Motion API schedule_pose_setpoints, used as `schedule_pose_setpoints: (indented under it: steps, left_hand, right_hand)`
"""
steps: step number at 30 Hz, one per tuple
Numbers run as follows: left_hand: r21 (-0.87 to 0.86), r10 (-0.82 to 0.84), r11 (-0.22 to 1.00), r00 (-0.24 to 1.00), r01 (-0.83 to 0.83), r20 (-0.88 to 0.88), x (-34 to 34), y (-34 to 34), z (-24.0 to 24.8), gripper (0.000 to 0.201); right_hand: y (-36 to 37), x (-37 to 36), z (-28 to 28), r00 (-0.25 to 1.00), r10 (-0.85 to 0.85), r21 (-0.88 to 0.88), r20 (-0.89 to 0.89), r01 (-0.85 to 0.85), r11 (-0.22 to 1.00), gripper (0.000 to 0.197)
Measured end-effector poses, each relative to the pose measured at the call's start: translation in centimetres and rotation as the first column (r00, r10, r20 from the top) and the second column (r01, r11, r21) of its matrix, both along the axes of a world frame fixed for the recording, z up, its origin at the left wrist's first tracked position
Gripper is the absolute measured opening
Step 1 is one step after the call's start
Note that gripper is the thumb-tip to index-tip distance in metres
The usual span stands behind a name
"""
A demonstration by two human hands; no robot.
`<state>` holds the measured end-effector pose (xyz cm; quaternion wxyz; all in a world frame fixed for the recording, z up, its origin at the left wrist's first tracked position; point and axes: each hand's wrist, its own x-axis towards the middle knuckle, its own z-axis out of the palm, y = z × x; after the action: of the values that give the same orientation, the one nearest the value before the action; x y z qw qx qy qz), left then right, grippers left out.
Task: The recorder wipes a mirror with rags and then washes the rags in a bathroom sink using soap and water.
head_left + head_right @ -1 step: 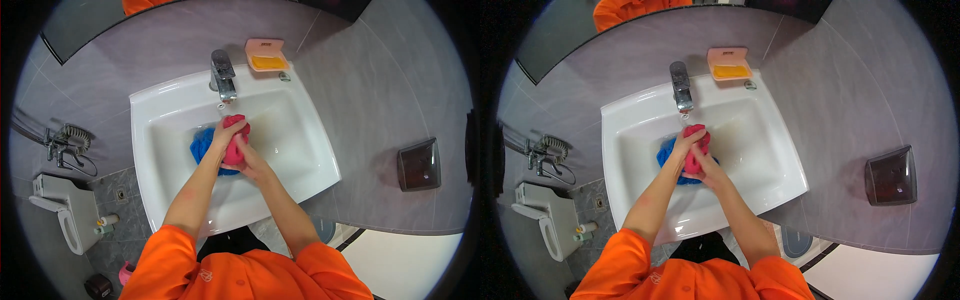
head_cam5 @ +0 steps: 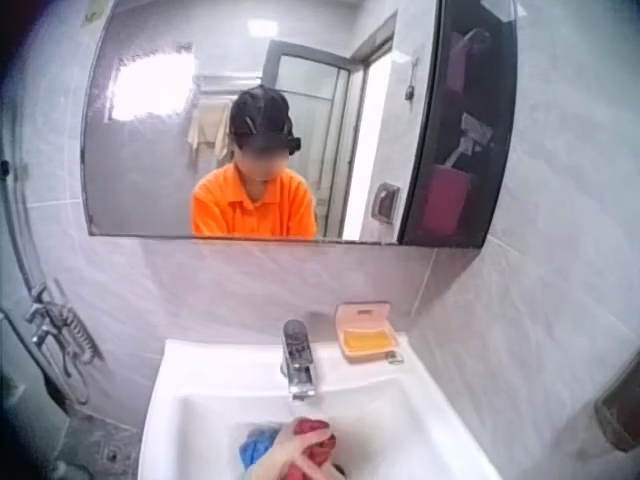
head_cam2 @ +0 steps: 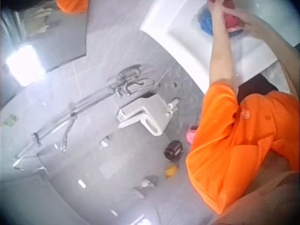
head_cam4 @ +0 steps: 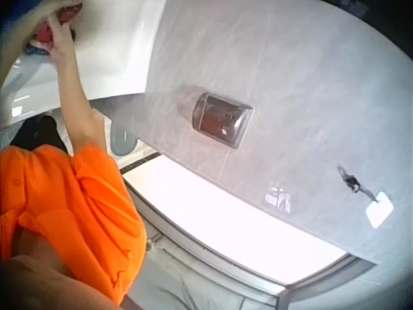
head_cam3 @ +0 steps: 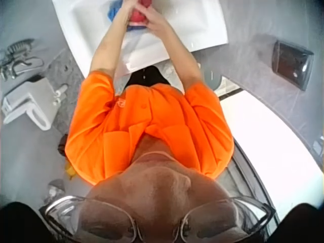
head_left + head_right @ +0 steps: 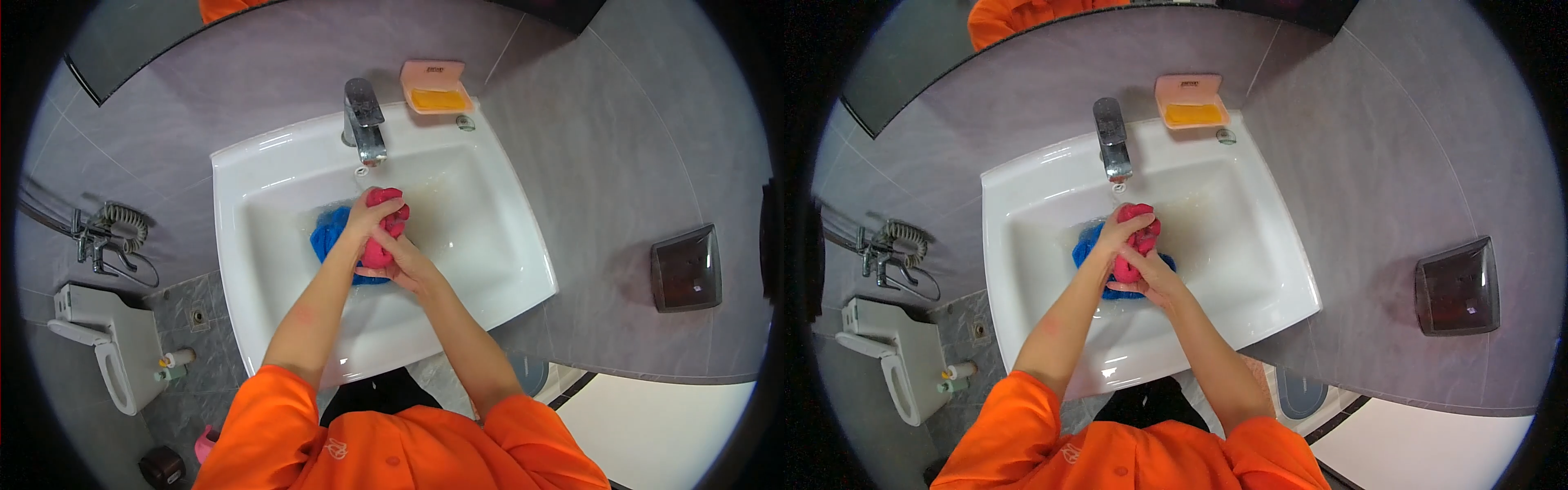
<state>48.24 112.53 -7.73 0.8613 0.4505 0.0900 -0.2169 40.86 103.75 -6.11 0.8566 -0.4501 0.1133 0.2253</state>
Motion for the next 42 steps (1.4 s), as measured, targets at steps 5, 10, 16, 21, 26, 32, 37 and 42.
schedule_pose_setpoints:
  steps: [5, 10, 16, 21, 26, 32, 37, 42]
  left_hand:
    - [0.217, -0.276, 0.946, 0.949, 0.241, 0.151, 0.5, 2.0, 1.3, 0.034]
    - [0.705, -0.638, 0.593, 0.761, 0.389, 0.117, -0.4, 2.4, 1.7, 0.049]
    - [0.949, -0.606, 0.247, 0.796, 0.193, -0.004, -2.7, 3.3, -2.9, 0.045]
    - [0.977, -0.494, 0.135, 0.866, 0.168, -0.081, -4.9, 4.8, -3.9, 0.036]
    - [0.974, -0.506, 0.16, 0.86, 0.16, -0.059, -5.0, 4.2, -2.9, 0.038]
    - [0.22, -0.273, 0.924, 0.941, 0.314, -0.2, -4.5, 7.3, -2.3, 0.054]
    - [0.746, -0.346, 0.622, 0.938, 0.236, -0.008, -2.6, 10.8, -4.9, 0.032]
    - [0.679, -0.399, 0.71, 0.9, 0.184, 0.174, -2.3, 7.6, -7.2, 0.015]
  right_hand:
    - [-0.7, 1.6, -0.9, 0.941, 0.287, -0.182, -0.181, -0.319, 0.93, 0.06]
    - [2.2, 0.6, -1.4, 0.962, 0.177, -0.73, -0.207, -0.272, 0.627, 0.038]
    - [3.9, -1.9, -6.7, 0.707, 0.696, -0.978, 0.125, -0.03, 0.206, 0.039]
    - [4.9, -3.7, -6.0, 0.723, 0.687, -0.977, -0.066, -0.186, 0.101, 0.037]
    - [4.1, -3.4, -4.8, 0.646, 0.752, -0.991, -0.13, -0.116, -0.071, 0.039]
    - [0.2, -4.3, 2.4, 0.834, 0.546, -0.945, 0.075, -0.115, 0.306, 0.073]
    - [-9.3, -8.0, 21.9, 0.794, 0.477, -0.887, 0.376, 0.458, -0.063, 0.035]
    - [-20.9, -12.7, 33.4, 0.81, 0.528, 0.126, 0.256, 0.513, -0.849, 0.021]
